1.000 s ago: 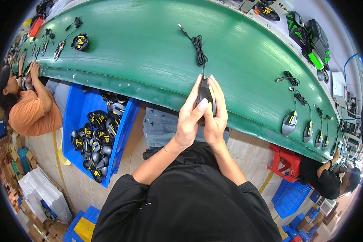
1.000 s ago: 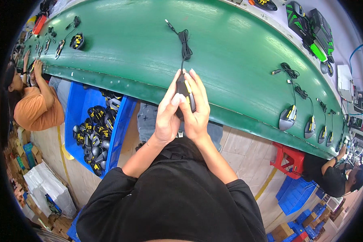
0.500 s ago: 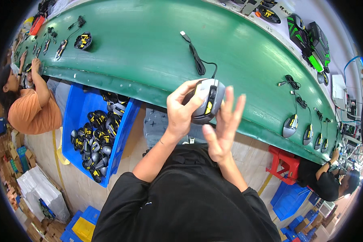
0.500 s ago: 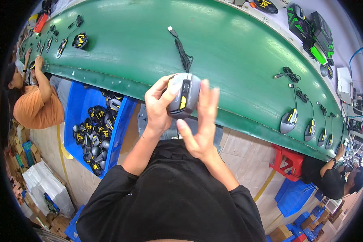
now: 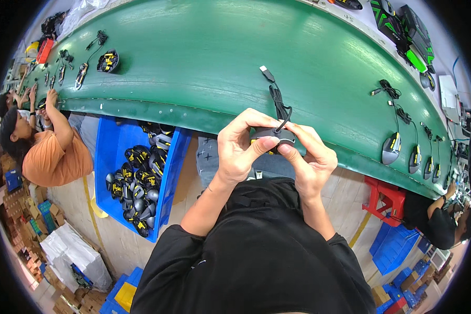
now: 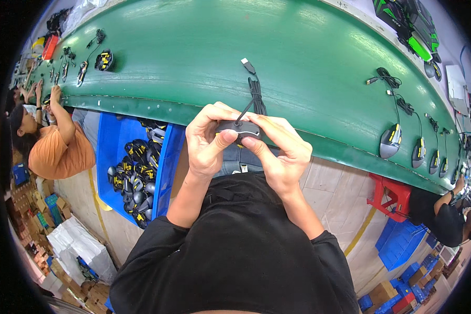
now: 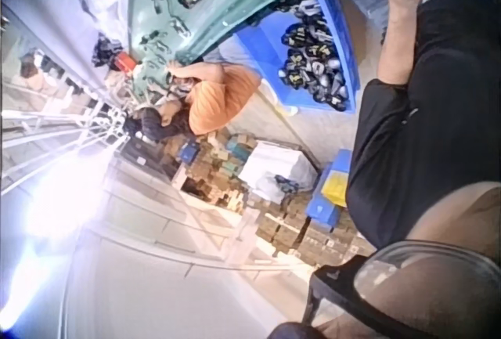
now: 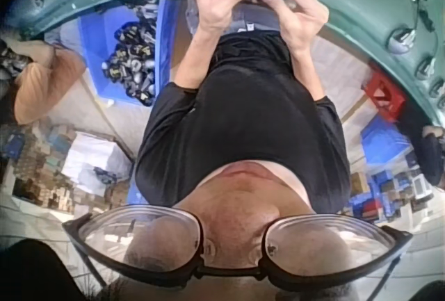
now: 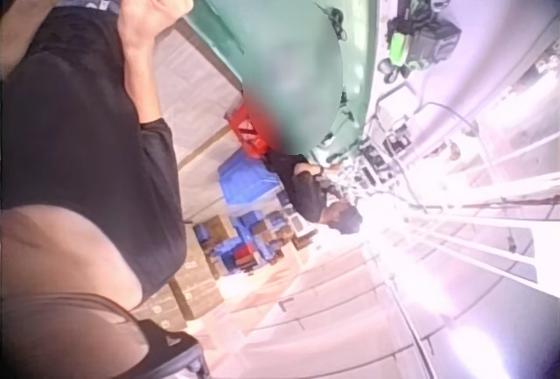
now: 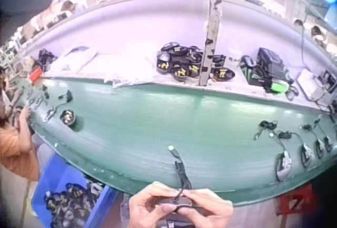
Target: The person assembles computer mice along a conveyor belt by arranging internal wiring, snapping top casings onto the mouse bases by hand, and placing the assembled mice back onto the belt.
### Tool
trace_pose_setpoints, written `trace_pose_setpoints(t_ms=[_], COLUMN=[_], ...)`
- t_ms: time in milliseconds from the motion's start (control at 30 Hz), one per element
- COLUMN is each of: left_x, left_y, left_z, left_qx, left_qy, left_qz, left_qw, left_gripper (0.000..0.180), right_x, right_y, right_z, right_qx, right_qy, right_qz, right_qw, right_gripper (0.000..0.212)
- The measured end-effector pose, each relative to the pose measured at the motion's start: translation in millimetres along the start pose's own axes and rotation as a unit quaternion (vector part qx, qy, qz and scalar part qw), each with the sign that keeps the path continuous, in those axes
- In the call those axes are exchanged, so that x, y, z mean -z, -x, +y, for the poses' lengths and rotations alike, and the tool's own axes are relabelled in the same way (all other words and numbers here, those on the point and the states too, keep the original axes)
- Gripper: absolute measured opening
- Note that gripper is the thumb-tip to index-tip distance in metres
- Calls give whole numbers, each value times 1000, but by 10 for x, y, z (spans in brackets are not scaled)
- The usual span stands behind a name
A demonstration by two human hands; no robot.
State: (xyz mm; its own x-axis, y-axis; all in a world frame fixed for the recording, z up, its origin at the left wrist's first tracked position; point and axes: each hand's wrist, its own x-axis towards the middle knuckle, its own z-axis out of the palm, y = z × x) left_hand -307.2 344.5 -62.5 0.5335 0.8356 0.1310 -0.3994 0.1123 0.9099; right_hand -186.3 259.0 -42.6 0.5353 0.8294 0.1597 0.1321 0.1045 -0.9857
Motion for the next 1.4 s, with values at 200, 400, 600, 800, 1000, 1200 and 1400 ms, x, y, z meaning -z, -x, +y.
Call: trace_pose_setpoints(t_ms=[200, 400, 600, 800, 1000, 1200, 1400], left_x=[29, 43, -15, 32, 86, -64, -387], left_y=[-14, -8, 23, 2, -9, -23, -385], left_z=[-5, -142, -142, -239, -207, -361, -55], left_qx=[38, 148, 115, 104, 148, 110, 72], left_qy=[49, 242, 75, 81, 138, 88, -95], left_qz=[16, 120, -44, -36, -41, -66, -102], left_qw=[998, 951, 990, 991, 979, 988, 988], left_gripper=[23, 16, 117, 109, 101, 104, 94], right_x=[-31, 19, 19, 130, 107, 216, 675], right_y=[-47, 83, 10, -38, -65, -9, -497], right_z=[-3, 3, 175, 75, 65, 33, -97], right_qx=[-7, -75, -200, -258, -285, -209, -85], right_qy=[66, 126, -125, -160, -194, -163, -115], right_qz=[-16, -36, 3, -34, -34, 4, 98], right_qw=[998, 988, 972, 952, 938, 964, 985], right_gripper=[42, 51, 37, 44, 52, 53, 57])
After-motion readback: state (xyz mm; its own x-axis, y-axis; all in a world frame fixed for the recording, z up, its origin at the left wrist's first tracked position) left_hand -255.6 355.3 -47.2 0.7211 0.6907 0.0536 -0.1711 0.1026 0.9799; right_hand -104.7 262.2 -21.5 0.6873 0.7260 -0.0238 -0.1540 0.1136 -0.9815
